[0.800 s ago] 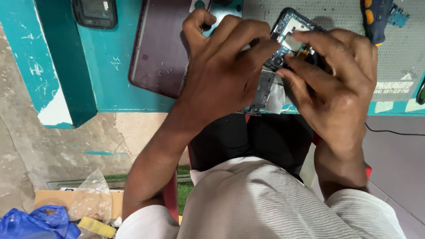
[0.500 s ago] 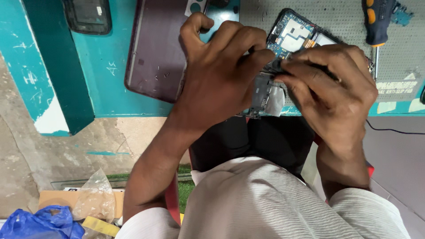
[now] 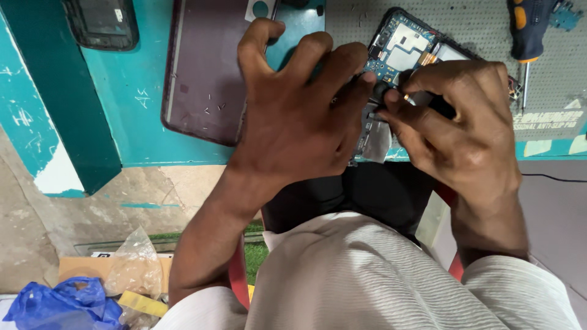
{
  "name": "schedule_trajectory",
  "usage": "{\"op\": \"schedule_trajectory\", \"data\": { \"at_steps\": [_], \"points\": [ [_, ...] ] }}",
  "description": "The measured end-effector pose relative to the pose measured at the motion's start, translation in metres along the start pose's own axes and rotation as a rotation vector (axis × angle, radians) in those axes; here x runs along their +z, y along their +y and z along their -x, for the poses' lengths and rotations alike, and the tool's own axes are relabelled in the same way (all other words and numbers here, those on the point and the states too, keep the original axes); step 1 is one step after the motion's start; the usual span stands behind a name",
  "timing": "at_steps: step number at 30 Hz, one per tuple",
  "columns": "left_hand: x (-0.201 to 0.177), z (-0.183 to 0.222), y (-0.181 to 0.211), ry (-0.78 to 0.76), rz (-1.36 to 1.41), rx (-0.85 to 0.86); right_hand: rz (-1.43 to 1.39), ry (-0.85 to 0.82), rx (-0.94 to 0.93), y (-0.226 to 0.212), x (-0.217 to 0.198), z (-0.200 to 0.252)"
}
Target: The person is repairing a disassembled smartphone on a workbench. They use a screwdriver to remove screws from the internal metal frame and a metal prying tool to disconnect ribbon cables and lift components. The person carefully manipulates the internal circuit board and battery area while seated.
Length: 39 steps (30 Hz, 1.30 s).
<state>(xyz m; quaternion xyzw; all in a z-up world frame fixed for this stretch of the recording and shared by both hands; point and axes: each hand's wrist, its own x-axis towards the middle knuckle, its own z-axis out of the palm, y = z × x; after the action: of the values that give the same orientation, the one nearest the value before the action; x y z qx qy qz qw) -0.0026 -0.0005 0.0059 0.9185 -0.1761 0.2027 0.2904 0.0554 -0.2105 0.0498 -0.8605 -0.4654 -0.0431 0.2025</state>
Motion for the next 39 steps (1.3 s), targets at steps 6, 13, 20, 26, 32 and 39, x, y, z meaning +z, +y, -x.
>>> {"op": "schedule_trajectory", "data": {
  "at_steps": [6,13,20,26,32,39],
  "points": [
    [-0.002,-0.001,0.003,0.040,-0.019,0.021,0.019,-0.006,-0.065,0.005,-0.004,0.000],
    [-0.006,0.005,-0.002,0.047,0.103,0.008,-0.072,0.062,-0.027,0.006,-0.002,0.006],
    [-0.006,0.008,-0.004,0.062,0.123,-0.034,0.133,-0.100,-0.150,0.006,-0.015,-0.008],
    [-0.002,0.015,-0.007,0.170,0.167,-0.136,0.211,-0.270,-0.209,-0.001,-0.032,-0.038],
    [0.000,0.018,-0.008,0.197,0.178,-0.174,0.182,-0.371,-0.210,0.000,-0.032,-0.051],
    [0.002,0.012,-0.008,0.117,0.190,-0.126,0.107,-0.396,-0.243,0.009,-0.030,-0.055]
  ]
}}
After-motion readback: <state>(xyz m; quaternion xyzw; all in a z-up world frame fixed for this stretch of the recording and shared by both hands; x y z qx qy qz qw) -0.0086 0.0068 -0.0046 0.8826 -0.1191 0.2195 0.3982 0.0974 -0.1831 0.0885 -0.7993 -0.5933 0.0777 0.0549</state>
